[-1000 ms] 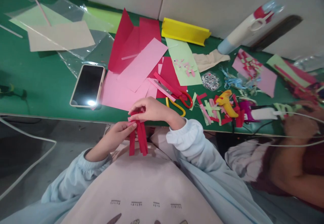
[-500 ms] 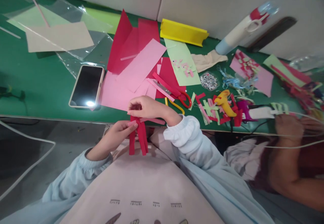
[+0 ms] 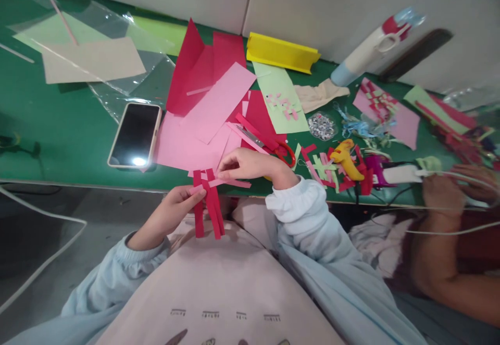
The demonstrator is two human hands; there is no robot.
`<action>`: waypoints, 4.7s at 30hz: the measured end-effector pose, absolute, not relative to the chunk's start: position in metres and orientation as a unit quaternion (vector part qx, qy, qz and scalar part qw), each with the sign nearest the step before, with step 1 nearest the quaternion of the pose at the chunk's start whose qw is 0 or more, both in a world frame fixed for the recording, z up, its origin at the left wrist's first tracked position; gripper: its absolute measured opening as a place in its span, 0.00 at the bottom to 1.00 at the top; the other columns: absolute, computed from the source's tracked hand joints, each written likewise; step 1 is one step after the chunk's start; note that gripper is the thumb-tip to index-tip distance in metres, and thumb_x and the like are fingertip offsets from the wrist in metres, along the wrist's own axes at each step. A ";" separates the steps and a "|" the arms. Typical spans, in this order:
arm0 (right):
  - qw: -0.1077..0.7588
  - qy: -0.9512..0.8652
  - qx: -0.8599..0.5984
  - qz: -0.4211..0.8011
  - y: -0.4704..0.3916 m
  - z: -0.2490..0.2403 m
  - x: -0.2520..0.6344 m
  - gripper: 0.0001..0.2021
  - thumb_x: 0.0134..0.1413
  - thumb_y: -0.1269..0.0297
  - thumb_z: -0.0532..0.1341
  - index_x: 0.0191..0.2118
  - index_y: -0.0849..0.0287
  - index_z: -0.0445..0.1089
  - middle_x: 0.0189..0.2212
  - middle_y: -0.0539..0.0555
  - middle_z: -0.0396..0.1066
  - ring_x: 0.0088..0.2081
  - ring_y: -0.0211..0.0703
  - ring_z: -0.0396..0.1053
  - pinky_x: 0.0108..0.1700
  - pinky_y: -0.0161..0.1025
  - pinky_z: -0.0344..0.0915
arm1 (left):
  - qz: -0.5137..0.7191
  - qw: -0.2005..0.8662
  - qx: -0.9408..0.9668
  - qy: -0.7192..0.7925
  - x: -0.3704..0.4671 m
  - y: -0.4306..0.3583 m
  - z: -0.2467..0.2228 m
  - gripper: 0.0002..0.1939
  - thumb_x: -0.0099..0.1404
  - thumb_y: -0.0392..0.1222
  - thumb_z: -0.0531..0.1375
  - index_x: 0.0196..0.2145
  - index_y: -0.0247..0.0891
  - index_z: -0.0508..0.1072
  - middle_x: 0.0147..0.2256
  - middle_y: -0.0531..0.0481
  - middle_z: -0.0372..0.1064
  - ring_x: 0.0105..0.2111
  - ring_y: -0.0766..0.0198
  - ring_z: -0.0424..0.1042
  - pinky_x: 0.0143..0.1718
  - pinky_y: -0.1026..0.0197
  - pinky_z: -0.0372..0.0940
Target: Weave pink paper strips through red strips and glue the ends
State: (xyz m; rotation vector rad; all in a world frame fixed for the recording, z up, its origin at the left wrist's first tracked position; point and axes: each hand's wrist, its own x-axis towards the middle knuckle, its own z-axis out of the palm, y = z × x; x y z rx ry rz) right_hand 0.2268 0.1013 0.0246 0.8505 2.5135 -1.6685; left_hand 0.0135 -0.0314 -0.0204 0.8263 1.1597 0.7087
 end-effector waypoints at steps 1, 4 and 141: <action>0.005 0.802 0.269 -0.533 0.101 0.025 0.225 0.09 0.55 0.64 0.59 0.33 0.64 0.75 0.26 0.50 0.71 0.28 0.34 0.64 0.33 0.33 0.59 | 0.313 0.694 0.383 0.522 0.013 -0.032 -0.021 0.21 0.60 0.59 0.64 0.29 0.35 0.78 0.24 0.50 0.72 0.25 0.67 0.67 0.29 0.66 0.64; 0.017 0.794 0.275 -0.542 0.099 0.028 0.220 0.06 0.50 0.72 0.58 0.31 0.64 0.73 0.26 0.48 0.70 0.28 0.32 0.63 0.33 0.32 0.58 | 0.300 0.684 0.418 0.517 0.012 -0.032 -0.022 0.20 0.62 0.58 0.62 0.29 0.36 0.77 0.24 0.51 0.71 0.24 0.68 0.66 0.28 0.67 0.61; -0.018 0.814 0.368 -0.448 0.105 0.061 0.204 0.08 0.53 0.67 0.61 0.29 0.64 0.74 0.21 0.47 0.67 0.24 0.32 0.60 0.28 0.33 0.54 | 0.494 0.678 0.233 0.492 0.051 -0.021 0.003 0.16 0.51 0.48 0.73 0.32 0.34 0.81 0.30 0.45 0.80 0.30 0.61 0.78 0.33 0.62 0.73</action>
